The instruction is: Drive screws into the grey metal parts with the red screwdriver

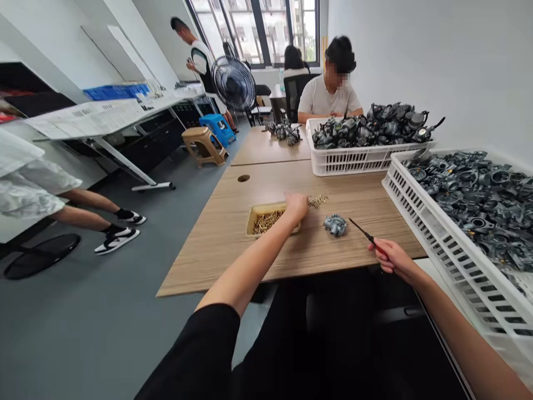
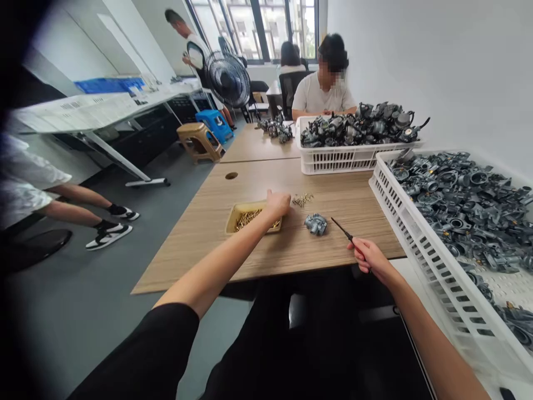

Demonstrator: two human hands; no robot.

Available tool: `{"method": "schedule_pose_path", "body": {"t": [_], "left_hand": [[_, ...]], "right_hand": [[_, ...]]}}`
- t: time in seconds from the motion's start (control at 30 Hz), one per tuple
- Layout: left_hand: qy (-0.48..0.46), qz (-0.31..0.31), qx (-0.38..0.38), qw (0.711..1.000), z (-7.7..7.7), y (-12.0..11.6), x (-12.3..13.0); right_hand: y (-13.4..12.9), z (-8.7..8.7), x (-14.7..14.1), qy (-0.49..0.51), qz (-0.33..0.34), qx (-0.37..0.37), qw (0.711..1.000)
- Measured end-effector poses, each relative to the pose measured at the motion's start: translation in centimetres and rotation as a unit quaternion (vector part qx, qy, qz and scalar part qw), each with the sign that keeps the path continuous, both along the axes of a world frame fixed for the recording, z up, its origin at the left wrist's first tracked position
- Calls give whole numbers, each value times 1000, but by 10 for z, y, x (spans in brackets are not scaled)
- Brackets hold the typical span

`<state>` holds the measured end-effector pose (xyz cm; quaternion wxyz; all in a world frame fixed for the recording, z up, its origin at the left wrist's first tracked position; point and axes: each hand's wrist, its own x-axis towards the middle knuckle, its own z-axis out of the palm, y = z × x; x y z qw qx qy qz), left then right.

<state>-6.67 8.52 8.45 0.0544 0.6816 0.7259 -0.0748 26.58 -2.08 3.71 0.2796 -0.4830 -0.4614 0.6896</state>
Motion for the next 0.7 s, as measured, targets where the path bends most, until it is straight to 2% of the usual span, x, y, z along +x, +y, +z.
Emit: {"method": "schedule_pose_path", "body": {"t": [0.2,0.7], "left_hand": [[-2,-10,4,1000,-8,4,2],[-51,-79,29,995,-10,-9,14]], "right_hand": [[0,5,-1,-1,5,-5,1000],[-1,7,0,-12,0,-14,1000]]}}
